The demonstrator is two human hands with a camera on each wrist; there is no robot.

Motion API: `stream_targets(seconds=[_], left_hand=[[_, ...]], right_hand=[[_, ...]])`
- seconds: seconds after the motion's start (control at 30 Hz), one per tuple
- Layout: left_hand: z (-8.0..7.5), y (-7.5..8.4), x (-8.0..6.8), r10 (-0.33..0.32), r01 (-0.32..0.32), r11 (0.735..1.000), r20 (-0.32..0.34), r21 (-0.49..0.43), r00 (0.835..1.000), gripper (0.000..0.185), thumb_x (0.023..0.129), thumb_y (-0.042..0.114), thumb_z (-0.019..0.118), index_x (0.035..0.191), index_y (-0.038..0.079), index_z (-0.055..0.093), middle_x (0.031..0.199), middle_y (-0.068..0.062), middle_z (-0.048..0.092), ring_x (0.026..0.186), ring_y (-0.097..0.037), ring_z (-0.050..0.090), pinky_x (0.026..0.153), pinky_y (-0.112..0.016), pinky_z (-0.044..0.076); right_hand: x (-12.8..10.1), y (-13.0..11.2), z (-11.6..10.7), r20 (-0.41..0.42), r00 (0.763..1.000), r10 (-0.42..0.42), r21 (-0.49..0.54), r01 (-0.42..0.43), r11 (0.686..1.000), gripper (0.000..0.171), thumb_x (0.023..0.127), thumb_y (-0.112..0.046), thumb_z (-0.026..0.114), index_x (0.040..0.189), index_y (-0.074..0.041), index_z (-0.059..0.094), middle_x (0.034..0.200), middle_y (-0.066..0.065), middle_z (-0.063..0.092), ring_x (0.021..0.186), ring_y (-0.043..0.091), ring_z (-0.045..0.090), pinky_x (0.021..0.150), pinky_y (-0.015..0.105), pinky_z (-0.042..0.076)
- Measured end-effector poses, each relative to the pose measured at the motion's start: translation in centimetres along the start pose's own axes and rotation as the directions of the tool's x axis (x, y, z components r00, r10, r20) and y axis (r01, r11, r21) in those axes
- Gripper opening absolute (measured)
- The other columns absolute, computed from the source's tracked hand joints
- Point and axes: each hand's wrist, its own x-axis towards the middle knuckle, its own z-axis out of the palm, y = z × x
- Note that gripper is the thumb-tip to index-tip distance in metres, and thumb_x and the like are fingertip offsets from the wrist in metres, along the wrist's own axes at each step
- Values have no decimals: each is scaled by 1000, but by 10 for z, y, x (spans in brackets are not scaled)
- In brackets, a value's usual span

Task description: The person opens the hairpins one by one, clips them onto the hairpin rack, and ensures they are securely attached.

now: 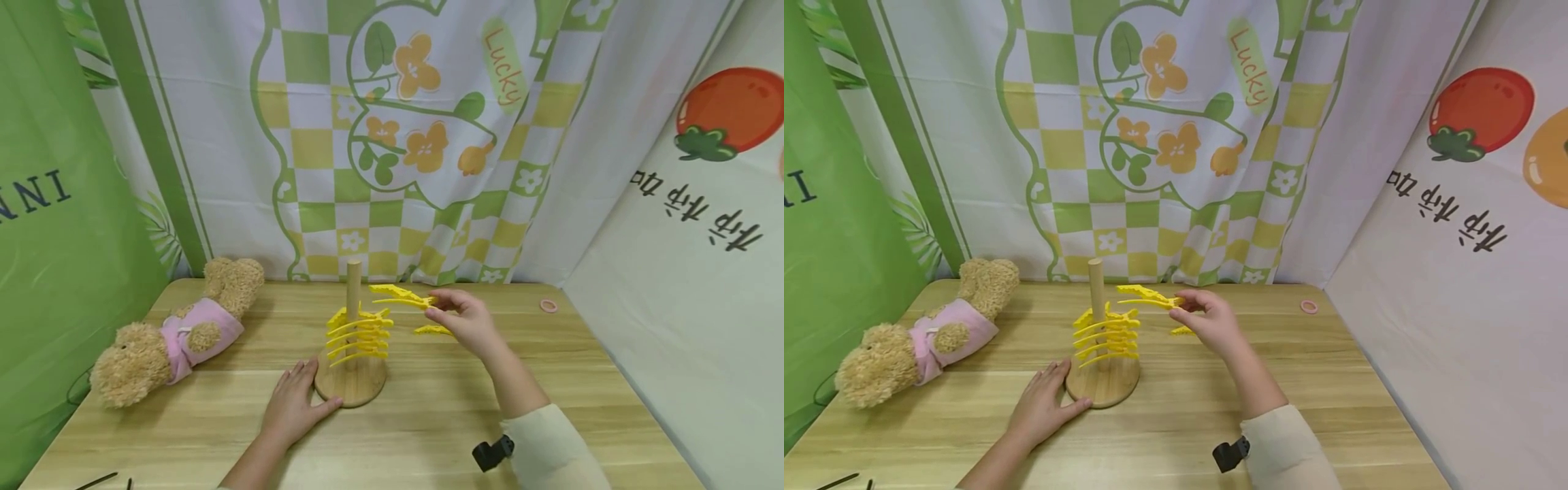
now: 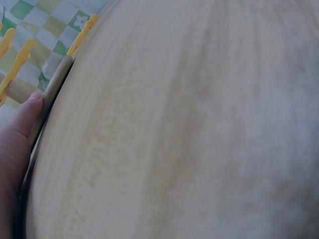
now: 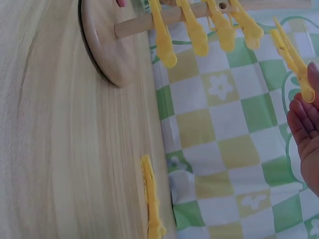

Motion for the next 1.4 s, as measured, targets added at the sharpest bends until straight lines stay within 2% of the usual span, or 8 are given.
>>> stream_targets(seconds=[0.13, 0.3, 0.53, 0.77, 0.97, 1.13, 1.4], left_hand=[[1, -1, 0, 1, -1, 1000, -3, 1, 1000, 92, 66, 71, 49, 133, 8, 34, 135, -10, 40, 127, -30, 31, 108, -45, 18], [1, -1, -1, -9, 9, 1000, -5, -13, 1000, 92, 66, 70, 50, 132, 9, 35, 134, -10, 41, 126, -30, 32, 108, -44, 18], [1, 0, -1, -15, 15, 1000, 13, -18, 1000, 92, 66, 71, 49, 134, 10, 33, 135, -9, 39, 128, -30, 30, 108, -45, 16], [0, 1, 0, -20, 21, 999, 22, -29, 1000, 92, 66, 71, 49, 134, 11, 32, 136, -7, 38, 129, -29, 29, 109, -44, 15], [0, 1, 0, -10, 10, 1000, -2, -14, 1000, 91, 66, 70, 50, 132, 10, 36, 134, -9, 41, 127, -31, 32, 108, -46, 17], [-1, 1, 0, -10, 10, 1000, 2, -15, 1000, 91, 66, 70, 50, 133, 10, 35, 134, -9, 41, 127, -31, 32, 108, -46, 17], [0, 0, 0, -17, 17, 1000, 1, -26, 1000, 91, 66, 69, 52, 132, 9, 36, 133, -10, 41, 126, -31, 32, 108, -45, 17]], right_hand=[[8, 0, 10, 34, 999, -7, -38, 8, 999, 38, 73, -46, 62, 102, -22, 62, 94, 0, 61, 82, 14, 56, 63, 26, 52], [16, -9, 22, 82, 996, -17, -60, 22, 998, 37, 72, -49, 60, 100, -25, 63, 96, -4, 63, 84, 12, 59, 67, 26, 51], [27, -18, 36, 118, 993, -24, -85, 34, 996, 30, 74, -46, 60, 98, -30, 63, 97, -6, 60, 76, 15, 54, 55, 27, 49], [28, -22, 45, 158, 986, -45, -56, 54, 997, 32, 74, -43, 61, 99, -23, 64, 97, -3, 62, 83, 13, 58, 63, 23, 50], [23, -39, 44, 183, 982, -42, -20, 47, 999, 28, 78, -28, 62, 100, -12, 64, 100, 5, 62, 86, 15, 58, 68, 23, 51], [20, -45, 43, 213, 977, -26, -33, 34, 999, 30, 80, -24, 61, 106, -11, 61, 103, 3, 62, 89, 15, 59, 72, 24, 52], [19, -41, 40, 274, 961, -29, 9, 27, 1000, 39, 80, -26, 60, 117, -14, 55, 110, 3, 59, 96, 17, 58, 79, 27, 52]])
